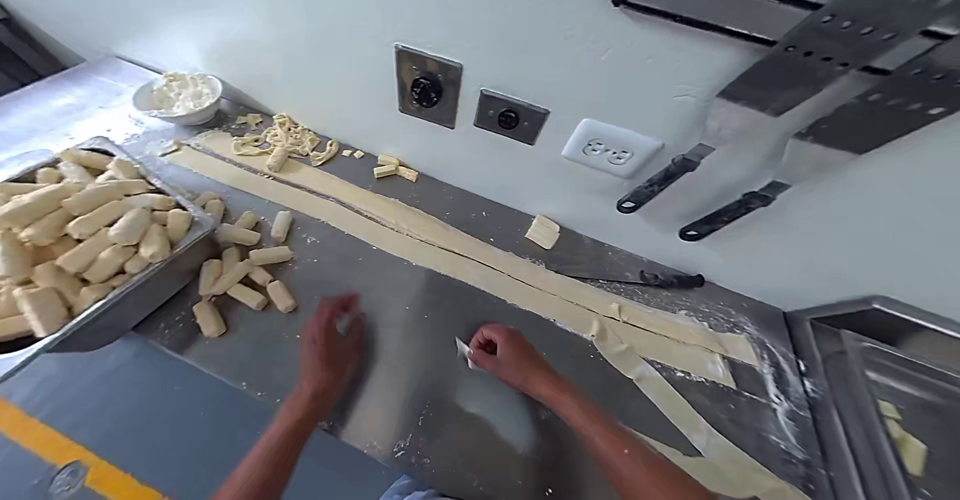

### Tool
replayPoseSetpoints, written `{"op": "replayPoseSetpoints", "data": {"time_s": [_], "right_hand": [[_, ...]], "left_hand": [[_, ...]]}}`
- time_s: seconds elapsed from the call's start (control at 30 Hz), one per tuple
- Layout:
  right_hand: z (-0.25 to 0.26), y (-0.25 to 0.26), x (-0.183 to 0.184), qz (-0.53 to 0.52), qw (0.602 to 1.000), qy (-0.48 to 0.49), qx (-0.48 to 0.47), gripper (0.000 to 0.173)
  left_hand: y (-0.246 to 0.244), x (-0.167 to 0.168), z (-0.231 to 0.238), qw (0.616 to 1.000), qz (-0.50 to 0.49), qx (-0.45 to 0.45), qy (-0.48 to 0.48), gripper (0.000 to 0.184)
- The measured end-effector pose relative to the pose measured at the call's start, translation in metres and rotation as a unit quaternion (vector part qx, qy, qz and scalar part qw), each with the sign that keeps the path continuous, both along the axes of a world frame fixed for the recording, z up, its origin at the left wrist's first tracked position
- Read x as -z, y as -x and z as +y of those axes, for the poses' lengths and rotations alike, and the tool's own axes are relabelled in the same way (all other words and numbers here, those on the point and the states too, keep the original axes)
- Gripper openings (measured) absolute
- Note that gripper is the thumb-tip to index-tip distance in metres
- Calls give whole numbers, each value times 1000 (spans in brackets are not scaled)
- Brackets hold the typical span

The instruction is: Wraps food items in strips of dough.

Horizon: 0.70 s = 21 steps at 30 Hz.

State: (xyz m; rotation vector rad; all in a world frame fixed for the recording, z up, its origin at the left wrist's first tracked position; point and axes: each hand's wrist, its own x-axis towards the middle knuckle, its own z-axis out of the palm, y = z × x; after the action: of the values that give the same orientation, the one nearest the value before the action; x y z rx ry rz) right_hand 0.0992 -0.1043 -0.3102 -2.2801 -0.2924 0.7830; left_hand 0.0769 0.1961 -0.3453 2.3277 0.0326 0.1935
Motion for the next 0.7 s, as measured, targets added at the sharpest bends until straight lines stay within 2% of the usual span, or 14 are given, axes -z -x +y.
{"op": "replayPoseSetpoints", "data": {"time_s": [0.07, 0.13, 0.2, 0.27, 0.33, 0.4, 0.47, 0.5, 0.53, 0.57, 0.63, 0.7], "right_hand": [[-7, -4, -25, 25, 997, -75, 22, 26], [-7, -6, -54, 36, 993, -108, 13, 25], [-4, -7, -78, 22, 992, -121, 1, 27], [-5, -9, -96, -10, 994, -112, 14, 26], [-13, -9, -96, -37, 989, -127, 62, 28], [-29, -1, -80, -26, 984, -149, 97, 37], [-52, 16, -59, 17, 984, -160, 79, 51], [-67, 28, -47, 38, 986, -148, 65, 51], [-83, 41, -36, 56, 991, -112, 51, 42], [-102, 53, -27, 68, 995, -62, 37, 33], [-135, 74, -22, 91, 995, 20, 32, 31], [-145, 91, -34, 97, 994, -4, 40, 29]], "left_hand": [[26, 18, -63, 975, 37, 91, 197, 27], [40, 18, -122, 906, 75, 155, 387, 37], [43, -1, -169, 843, 92, 140, 512, 35], [41, -26, -193, 816, 124, 102, 555, 36], [35, -46, -198, 796, 175, 47, 578, 17], [32, -58, -192, 771, 238, 11, 590, 27], [29, -62, -185, 740, 272, -19, 615, 33], [26, -63, -181, 719, 284, -37, 634, 34], [21, -63, -176, 701, 292, -52, 648, 35], [15, -62, -171, 696, 292, -60, 653, 36], [1, -60, -155, 713, 283, -62, 638, 37], [-12, -59, -138, 746, 276, -29, 605, 34]]}}
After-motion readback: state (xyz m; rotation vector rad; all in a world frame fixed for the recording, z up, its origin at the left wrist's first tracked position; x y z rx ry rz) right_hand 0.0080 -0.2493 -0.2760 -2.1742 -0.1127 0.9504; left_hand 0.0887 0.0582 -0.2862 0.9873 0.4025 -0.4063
